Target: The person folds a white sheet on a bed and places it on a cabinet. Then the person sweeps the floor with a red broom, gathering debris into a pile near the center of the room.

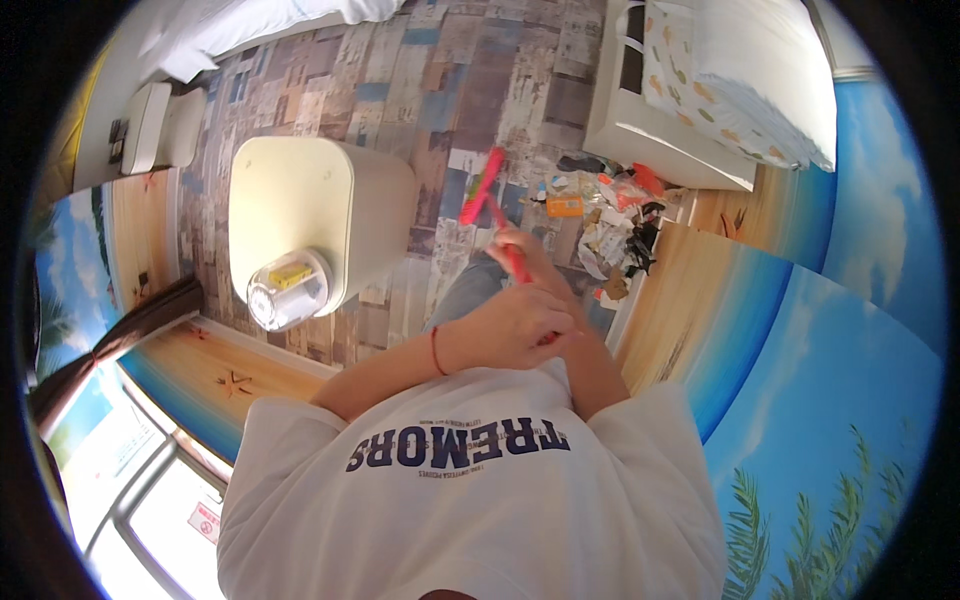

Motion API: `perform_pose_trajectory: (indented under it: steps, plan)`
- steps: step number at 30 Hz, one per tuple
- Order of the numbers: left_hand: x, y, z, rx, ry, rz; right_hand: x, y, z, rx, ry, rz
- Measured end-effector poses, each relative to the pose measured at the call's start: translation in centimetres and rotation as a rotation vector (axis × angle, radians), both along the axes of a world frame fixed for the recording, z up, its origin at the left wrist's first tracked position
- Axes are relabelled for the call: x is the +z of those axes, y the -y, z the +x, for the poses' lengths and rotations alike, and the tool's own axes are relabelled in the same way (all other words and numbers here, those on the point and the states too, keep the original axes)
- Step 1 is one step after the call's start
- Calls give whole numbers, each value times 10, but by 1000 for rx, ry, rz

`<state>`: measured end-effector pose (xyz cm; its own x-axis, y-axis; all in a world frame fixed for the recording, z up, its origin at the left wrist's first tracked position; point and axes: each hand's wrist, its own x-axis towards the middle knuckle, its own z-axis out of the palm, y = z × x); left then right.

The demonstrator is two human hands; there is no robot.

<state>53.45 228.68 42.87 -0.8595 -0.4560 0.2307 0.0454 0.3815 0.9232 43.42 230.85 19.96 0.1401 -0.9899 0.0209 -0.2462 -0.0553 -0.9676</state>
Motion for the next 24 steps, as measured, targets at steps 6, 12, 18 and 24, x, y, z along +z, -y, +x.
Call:
perform_pose_trajectory:
  steps: [6,12,18,24]
  plan:
    - [-3,22,-74,-254,-34,150,5,-30,-113,-434,140,-72]
    - [26,33,-100,-299,-153,113,65,-34,-149,-484,-261,101]
    - [104,57,-95,-338,-153,109,95,-13,-120,-562,77,56]
    - [34,48,-145,-273,113,-38,28,28,-111,-510,181,-224]
